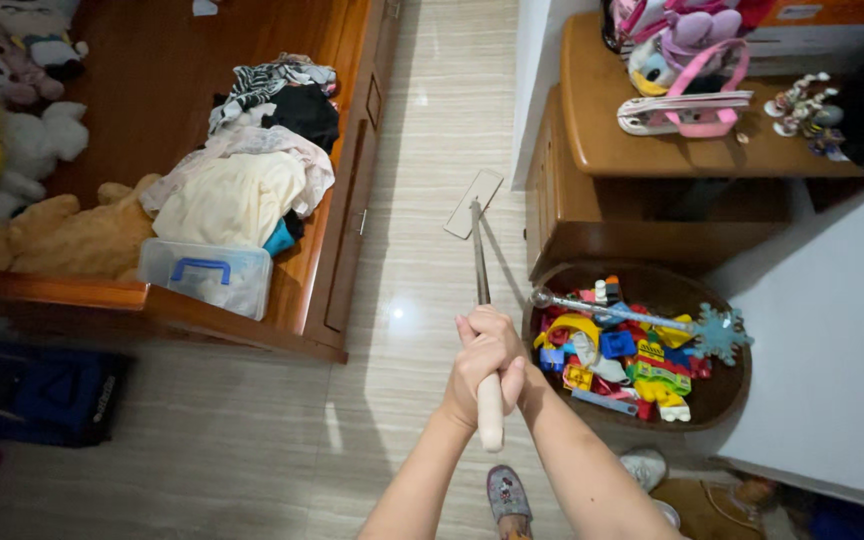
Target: The person assembles a mop by attaching the handle to the base, opens a drawer, and sweeps the floor around a bed and dresser.
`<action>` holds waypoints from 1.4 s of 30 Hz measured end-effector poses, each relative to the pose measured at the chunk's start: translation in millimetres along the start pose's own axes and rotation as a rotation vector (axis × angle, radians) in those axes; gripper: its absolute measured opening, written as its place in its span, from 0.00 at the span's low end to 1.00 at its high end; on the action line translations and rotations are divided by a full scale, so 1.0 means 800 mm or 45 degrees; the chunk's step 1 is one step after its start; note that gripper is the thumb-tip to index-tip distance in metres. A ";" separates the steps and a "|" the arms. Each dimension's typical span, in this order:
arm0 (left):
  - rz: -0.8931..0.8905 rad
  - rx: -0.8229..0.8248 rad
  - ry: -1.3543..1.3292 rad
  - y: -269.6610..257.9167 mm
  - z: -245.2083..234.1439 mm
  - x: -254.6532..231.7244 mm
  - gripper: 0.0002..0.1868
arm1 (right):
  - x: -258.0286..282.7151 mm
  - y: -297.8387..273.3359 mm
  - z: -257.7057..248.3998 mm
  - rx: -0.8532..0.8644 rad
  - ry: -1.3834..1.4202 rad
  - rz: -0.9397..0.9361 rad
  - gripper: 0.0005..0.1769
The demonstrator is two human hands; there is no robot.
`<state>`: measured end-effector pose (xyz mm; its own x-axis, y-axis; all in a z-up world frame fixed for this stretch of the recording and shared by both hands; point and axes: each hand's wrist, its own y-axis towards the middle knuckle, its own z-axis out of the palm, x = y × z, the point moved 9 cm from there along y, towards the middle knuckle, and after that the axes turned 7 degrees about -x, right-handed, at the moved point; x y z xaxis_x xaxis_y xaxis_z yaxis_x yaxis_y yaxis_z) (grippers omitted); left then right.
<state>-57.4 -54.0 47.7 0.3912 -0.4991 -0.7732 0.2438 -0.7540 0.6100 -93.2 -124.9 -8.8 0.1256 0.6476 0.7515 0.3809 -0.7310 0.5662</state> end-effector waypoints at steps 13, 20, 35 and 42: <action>0.171 0.240 -0.092 -0.051 -0.029 -0.100 0.14 | 0.087 -0.126 -0.018 -0.517 0.396 -0.150 0.12; 0.189 0.466 -0.030 -0.077 -0.018 -0.102 0.17 | 0.003 -0.212 0.016 -0.790 0.814 0.341 0.22; -0.019 -0.169 0.042 -0.020 -0.030 -0.047 0.15 | -0.009 -0.082 0.025 -0.476 0.926 0.713 0.13; -0.137 -0.225 -0.060 -0.028 -0.038 -0.013 0.15 | -0.005 -0.030 0.017 -0.030 -0.019 -0.015 0.23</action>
<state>-40.2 -19.3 47.4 0.3138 -0.4424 -0.8401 0.4356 -0.7191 0.5414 -90.6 -107.3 -30.0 0.1353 0.6589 0.7399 0.3608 -0.7283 0.5826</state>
